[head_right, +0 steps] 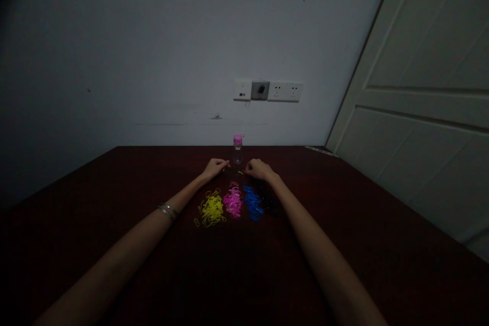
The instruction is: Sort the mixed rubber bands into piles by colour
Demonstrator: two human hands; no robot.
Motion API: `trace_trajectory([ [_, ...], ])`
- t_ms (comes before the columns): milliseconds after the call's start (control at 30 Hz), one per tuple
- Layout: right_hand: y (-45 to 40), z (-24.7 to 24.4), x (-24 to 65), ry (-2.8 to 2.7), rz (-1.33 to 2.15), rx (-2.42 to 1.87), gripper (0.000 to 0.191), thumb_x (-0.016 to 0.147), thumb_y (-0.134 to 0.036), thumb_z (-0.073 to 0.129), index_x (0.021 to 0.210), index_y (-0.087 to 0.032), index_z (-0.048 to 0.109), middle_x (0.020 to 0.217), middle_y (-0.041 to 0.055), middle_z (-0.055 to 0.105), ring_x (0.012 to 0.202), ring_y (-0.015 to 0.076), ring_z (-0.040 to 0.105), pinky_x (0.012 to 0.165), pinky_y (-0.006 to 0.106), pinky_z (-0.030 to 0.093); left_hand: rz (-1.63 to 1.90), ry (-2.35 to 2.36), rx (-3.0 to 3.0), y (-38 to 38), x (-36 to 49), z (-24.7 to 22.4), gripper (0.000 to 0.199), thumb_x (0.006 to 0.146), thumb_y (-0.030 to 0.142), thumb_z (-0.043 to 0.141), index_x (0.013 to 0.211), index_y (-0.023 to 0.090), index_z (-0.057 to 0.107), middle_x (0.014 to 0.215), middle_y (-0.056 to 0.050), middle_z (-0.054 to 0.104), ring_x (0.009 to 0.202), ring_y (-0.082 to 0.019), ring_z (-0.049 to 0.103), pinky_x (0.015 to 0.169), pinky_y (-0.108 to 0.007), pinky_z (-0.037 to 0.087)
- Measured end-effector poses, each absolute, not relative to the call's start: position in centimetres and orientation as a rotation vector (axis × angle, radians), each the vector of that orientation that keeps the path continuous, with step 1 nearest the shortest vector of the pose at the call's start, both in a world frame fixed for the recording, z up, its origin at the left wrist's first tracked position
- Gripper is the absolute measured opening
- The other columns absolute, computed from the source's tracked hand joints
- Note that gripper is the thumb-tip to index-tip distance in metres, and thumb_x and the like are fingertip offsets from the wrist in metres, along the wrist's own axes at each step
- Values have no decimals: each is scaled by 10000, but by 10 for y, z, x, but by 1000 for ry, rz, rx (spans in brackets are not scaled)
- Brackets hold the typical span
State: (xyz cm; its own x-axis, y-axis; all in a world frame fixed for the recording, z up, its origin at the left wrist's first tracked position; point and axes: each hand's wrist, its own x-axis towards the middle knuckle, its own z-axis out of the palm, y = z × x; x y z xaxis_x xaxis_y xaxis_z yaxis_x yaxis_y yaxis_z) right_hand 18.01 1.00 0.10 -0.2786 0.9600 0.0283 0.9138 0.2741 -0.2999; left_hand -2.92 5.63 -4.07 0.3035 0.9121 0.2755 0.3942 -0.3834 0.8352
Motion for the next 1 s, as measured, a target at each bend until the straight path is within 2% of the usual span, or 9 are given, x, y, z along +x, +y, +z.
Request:
trace_trajectory([
  [333,0,-4,167,-2313,225,-1813,169,766,-288,509,843,-207,636,911,57,647,839,172,580,639,220,393,1031,1125,1914,55,-29,-41,408,744,441,470,716,86,670,465,35,431,446,-66,353,483,-204,275],
  [500,8,-1,175,-2317,250,-1780,165,743,-266,516,811,-190,646,859,49,659,783,157,589,628,211,399,1028,1122,1945,59,-30,-43,429,746,456,460,727,86,675,468,30,445,442,-67,356,484,-205,280],
  [667,13,14,195,-2291,444,-1628,168,682,-180,526,757,-144,672,763,40,669,693,125,584,603,180,407,1027,1149,1976,60,-29,-45,448,752,463,442,747,85,680,480,14,489,460,-80,397,494,-207,300],
  [833,6,26,213,-2275,642,-1674,157,616,-162,552,694,-112,678,628,33,645,550,112,551,485,183,382,967,1115,2117,56,-25,-45,361,727,397,497,791,96,685,687,-38,637,611,-114,523,583,-212,371],
  [1000,4,25,219,-2234,808,-1737,161,591,-143,547,689,-116,672,579,17,624,488,94,519,467,187,379,773,1162,2364,52,-18,-39,292,710,330,531,862,135,687,803,-48,667,704,-140,566,646,-224,402],
])
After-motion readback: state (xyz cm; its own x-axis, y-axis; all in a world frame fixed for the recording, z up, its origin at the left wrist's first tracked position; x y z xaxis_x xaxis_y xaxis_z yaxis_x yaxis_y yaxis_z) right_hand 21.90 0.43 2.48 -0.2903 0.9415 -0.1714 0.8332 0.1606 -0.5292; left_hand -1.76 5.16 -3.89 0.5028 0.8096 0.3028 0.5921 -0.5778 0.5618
